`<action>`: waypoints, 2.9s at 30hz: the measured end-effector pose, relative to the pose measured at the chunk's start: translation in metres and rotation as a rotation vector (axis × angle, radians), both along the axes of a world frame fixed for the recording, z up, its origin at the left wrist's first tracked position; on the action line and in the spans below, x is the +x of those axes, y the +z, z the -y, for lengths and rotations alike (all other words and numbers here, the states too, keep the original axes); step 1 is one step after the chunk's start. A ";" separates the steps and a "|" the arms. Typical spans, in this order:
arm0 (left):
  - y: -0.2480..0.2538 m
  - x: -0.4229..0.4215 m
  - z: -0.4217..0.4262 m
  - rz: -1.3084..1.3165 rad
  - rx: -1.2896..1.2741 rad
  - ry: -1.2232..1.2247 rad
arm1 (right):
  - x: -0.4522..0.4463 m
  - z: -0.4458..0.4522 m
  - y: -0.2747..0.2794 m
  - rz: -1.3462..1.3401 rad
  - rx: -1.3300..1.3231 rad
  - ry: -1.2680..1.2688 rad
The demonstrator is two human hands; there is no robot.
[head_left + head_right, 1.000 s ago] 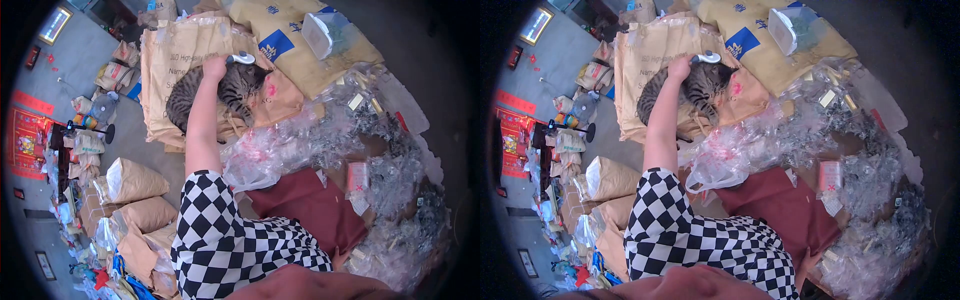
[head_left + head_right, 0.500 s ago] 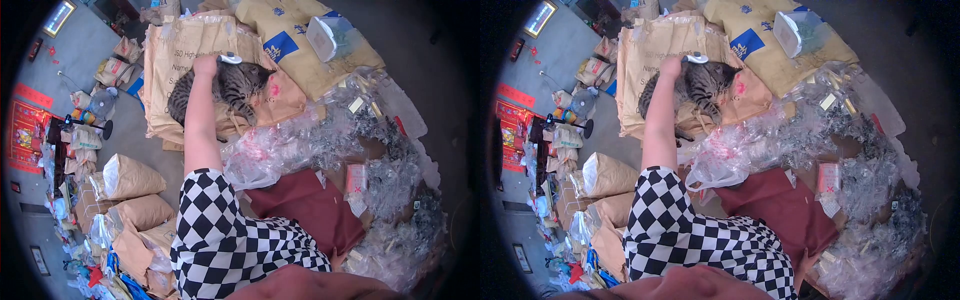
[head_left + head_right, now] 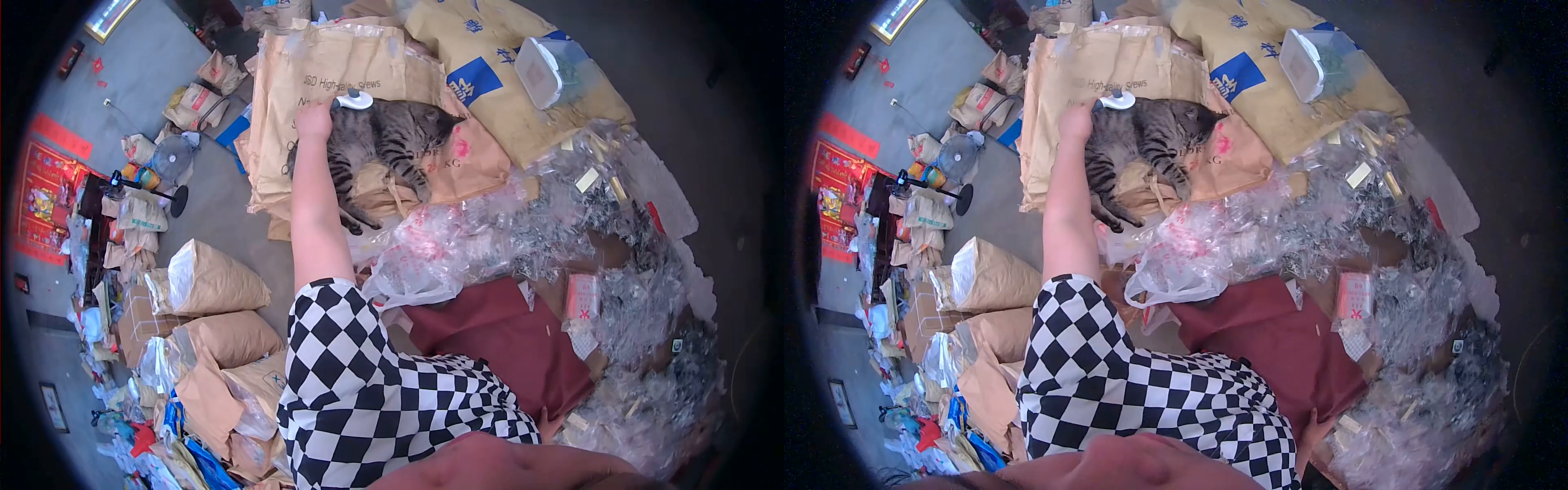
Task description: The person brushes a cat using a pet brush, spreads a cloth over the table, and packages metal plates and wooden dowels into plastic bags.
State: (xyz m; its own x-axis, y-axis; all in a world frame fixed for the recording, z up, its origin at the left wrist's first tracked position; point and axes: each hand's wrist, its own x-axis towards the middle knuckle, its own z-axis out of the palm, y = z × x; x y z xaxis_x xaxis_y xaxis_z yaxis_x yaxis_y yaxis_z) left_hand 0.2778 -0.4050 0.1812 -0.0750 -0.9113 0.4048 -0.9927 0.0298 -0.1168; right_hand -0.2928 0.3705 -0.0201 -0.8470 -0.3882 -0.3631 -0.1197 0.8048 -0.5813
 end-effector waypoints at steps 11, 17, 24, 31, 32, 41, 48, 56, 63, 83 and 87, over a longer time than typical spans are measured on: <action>0.005 0.046 -0.043 -0.054 -0.047 0.064 | -0.005 -0.006 -0.012 -0.097 -0.003 0.069; 0.001 0.056 -0.073 -0.043 -0.020 0.163 | 0.001 0.001 0.002 -0.062 -0.045 0.048; 0.004 0.059 -0.101 0.022 0.011 0.204 | -0.003 0.000 0.001 -0.063 0.019 0.061; -0.007 0.059 -0.120 0.137 -0.057 0.193 | -0.002 -0.005 0.000 -0.073 -0.073 0.097; -0.008 0.057 -0.125 0.092 -0.085 0.186 | -0.001 -0.004 0.002 -0.081 -0.072 0.103; -0.023 0.042 -0.169 0.008 -0.120 0.186 | -0.002 -0.003 -0.001 -0.070 -0.079 0.090; -0.037 0.027 -0.206 -0.134 -0.127 0.139 | 0.000 -0.003 0.000 -0.105 -0.085 0.072; 0.002 0.018 -0.230 -0.204 -0.036 0.208 | 0.003 -0.001 0.000 -0.135 -0.133 0.065; 0.026 -0.022 -0.149 -0.227 -0.233 -0.001 | 0.002 0.005 0.010 -0.082 0.009 0.062; -0.011 -0.036 -0.097 -0.056 -0.108 -0.131 | 0.006 0.006 0.009 -0.078 -0.031 0.010; -0.021 -0.019 -0.115 -0.101 -0.153 -0.165 | 0.012 0.016 0.022 -0.105 0.029 0.006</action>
